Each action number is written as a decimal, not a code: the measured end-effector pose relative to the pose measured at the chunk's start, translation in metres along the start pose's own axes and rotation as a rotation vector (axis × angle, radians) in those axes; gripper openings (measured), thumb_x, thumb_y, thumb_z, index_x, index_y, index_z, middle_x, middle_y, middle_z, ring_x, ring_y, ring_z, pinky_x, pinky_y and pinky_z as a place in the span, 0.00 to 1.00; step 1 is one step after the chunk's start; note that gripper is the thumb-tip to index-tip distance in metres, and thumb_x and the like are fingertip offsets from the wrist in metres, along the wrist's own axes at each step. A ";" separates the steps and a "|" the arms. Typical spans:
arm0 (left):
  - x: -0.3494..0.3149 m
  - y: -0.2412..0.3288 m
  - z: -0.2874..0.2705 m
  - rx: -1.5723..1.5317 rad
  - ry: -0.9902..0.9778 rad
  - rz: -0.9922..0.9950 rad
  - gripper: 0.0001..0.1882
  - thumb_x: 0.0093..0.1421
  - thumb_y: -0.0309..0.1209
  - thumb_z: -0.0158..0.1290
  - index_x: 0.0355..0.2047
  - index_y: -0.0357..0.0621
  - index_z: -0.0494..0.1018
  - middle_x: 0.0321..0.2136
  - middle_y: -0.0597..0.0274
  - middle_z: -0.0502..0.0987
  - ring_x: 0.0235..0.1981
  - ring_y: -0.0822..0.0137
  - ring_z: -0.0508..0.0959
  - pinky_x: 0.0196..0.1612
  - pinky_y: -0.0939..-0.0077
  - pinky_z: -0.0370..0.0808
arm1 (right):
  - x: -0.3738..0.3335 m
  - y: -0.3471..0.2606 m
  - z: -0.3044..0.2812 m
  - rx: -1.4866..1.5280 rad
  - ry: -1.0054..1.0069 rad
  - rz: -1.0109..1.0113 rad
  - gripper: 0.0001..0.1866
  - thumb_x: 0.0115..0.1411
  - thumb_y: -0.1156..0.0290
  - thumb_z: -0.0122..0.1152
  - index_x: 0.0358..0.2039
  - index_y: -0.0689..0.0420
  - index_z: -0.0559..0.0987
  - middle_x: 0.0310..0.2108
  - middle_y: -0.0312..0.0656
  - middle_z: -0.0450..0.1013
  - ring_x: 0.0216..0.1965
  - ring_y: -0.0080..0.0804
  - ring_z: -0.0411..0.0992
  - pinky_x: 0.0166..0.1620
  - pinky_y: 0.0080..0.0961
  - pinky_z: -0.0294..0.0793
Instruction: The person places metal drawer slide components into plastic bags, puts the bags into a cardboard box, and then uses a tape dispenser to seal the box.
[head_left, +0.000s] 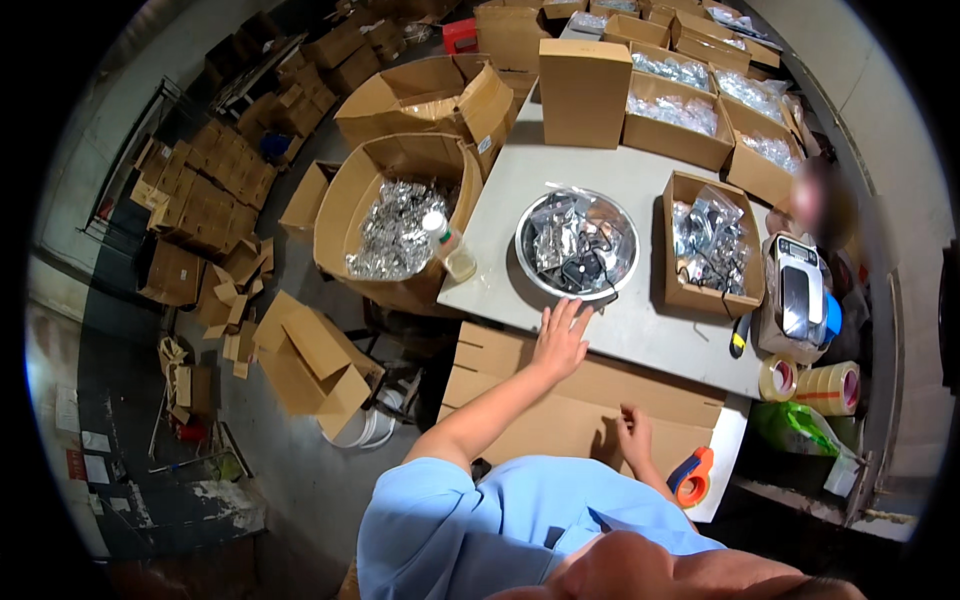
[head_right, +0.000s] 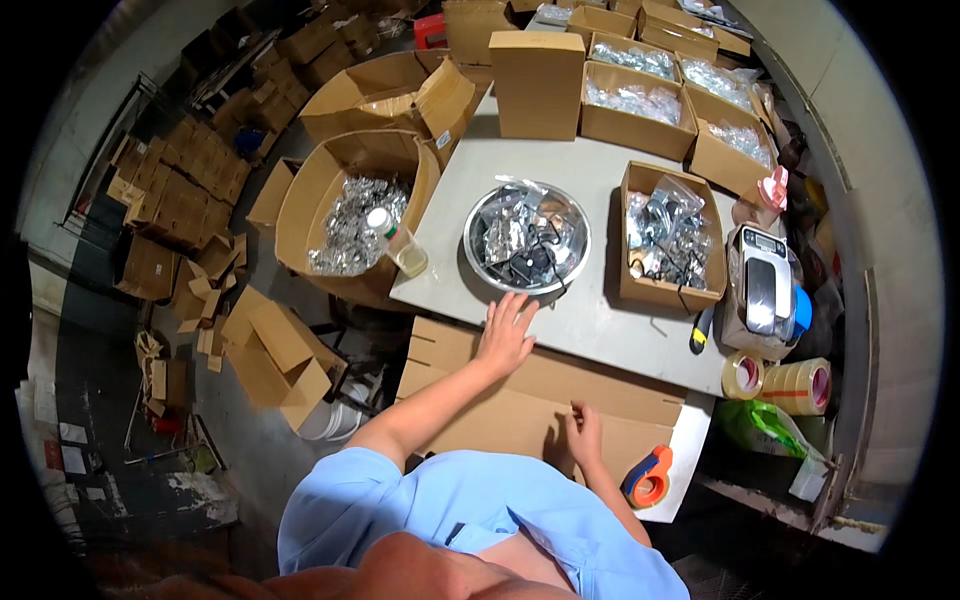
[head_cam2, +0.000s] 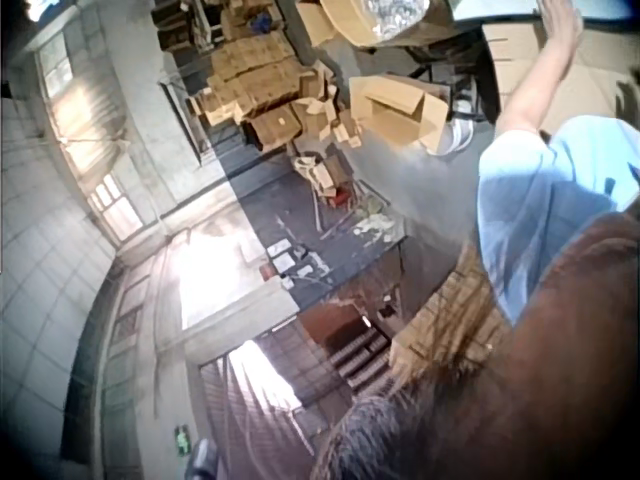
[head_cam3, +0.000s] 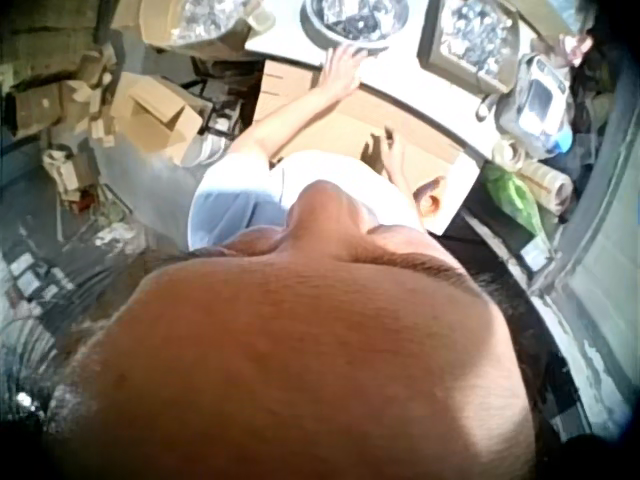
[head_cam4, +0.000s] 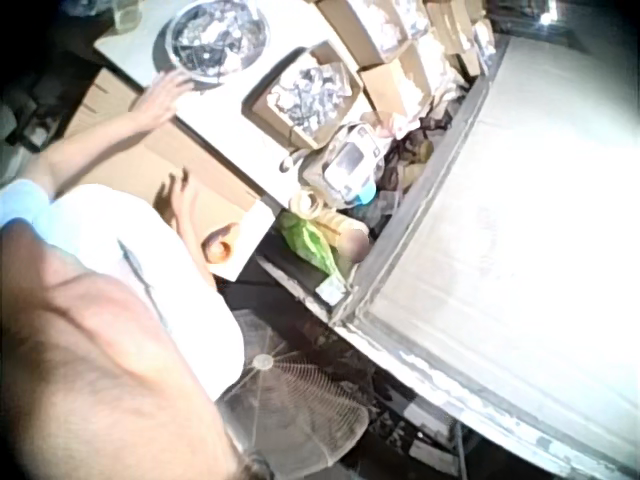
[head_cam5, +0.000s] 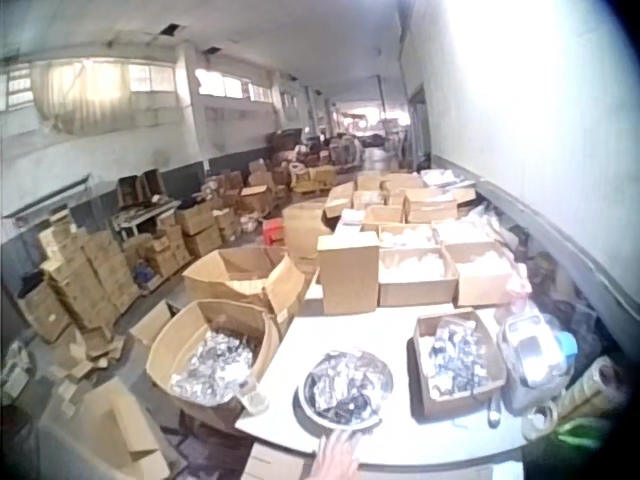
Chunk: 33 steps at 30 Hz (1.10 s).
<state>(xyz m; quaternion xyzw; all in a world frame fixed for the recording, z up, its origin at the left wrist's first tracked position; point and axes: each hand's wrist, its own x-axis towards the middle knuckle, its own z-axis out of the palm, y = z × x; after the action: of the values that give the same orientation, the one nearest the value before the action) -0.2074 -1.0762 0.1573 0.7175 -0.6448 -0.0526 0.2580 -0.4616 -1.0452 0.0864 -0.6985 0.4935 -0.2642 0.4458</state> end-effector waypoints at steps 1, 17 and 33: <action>-0.030 0.001 0.003 -0.056 0.003 -0.022 0.32 0.49 0.31 0.56 0.56 0.45 0.60 0.59 0.50 0.54 0.61 0.47 0.52 0.60 0.47 0.50 | -0.025 0.003 -0.002 -0.016 -0.070 0.063 0.13 0.54 0.76 0.56 0.41 0.63 0.73 0.37 0.47 0.70 0.34 0.35 0.71 0.38 0.27 0.72; -0.371 -0.210 -0.011 -0.113 -0.013 -1.350 0.18 0.55 0.43 0.49 0.40 0.43 0.71 0.45 0.50 0.70 0.50 0.48 0.66 0.54 0.57 0.62 | -0.060 -0.032 0.083 -0.492 -0.295 -0.163 0.24 0.55 0.64 0.56 0.53 0.55 0.68 0.57 0.52 0.59 0.56 0.49 0.60 0.54 0.42 0.63; -0.401 -0.382 0.073 -0.426 -0.511 -1.263 0.19 0.55 0.44 0.50 0.42 0.46 0.72 0.45 0.49 0.73 0.47 0.50 0.72 0.50 0.60 0.68 | -0.052 -0.053 0.265 -1.025 -0.028 -0.032 0.26 0.58 0.55 0.50 0.56 0.50 0.63 0.63 0.43 0.49 0.64 0.45 0.43 0.61 0.53 0.37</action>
<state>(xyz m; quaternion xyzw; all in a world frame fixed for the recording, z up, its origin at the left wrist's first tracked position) 0.0409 -0.7024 -0.1764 0.8532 -0.1219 -0.4834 0.1534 -0.2428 -0.8953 0.0144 -0.8384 0.5428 0.0144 0.0483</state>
